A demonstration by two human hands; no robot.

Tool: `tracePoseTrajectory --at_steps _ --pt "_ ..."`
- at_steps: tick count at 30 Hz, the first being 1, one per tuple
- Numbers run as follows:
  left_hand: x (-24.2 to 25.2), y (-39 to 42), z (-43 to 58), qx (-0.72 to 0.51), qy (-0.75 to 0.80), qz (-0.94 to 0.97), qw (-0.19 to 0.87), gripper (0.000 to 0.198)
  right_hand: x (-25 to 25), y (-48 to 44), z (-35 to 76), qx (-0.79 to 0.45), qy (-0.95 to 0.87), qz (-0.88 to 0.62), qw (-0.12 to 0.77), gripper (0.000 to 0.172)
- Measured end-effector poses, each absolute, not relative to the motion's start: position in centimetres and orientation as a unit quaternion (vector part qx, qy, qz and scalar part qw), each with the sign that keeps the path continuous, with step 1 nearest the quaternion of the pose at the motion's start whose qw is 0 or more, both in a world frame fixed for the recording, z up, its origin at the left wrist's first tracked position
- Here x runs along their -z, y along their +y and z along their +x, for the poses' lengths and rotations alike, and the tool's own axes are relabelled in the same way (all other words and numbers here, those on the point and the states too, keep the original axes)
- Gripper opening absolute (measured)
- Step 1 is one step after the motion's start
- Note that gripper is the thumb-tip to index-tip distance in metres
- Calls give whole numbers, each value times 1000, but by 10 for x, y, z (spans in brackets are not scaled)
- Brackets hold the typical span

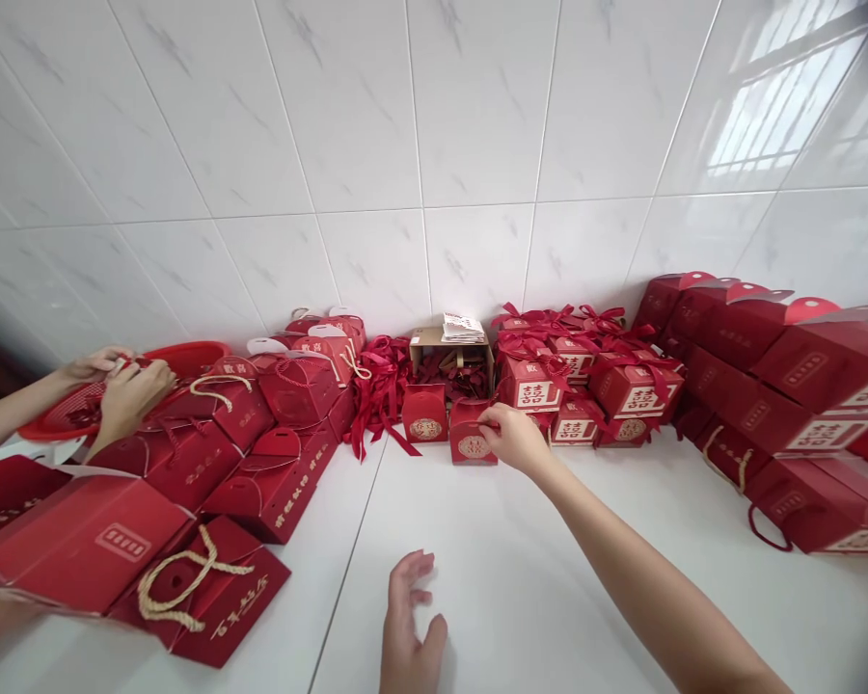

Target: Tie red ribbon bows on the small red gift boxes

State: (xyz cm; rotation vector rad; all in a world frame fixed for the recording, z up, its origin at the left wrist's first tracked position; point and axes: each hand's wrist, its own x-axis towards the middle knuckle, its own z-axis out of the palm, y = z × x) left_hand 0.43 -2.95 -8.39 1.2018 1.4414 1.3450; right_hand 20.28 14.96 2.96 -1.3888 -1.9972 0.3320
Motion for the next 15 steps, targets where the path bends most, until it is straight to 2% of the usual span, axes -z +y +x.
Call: tracePoseTrajectory --at_steps 2,5,8,12,15 --pt "75 -26 1 -502 576 479 431 45 -30 135 214 -131 -775 -516 340 14" --pt "50 -3 -4 -384 586 558 444 29 -28 110 239 -134 -787 -485 356 14" --pt "28 43 -10 -329 589 678 293 26 -26 83 268 -164 -805 -437 366 13" --pt "24 111 -16 -317 609 697 208 34 -20 46 300 -241 -807 -400 362 15" --pt "31 141 -20 -295 614 710 178 32 -7 21 318 -233 -792 -423 373 13"
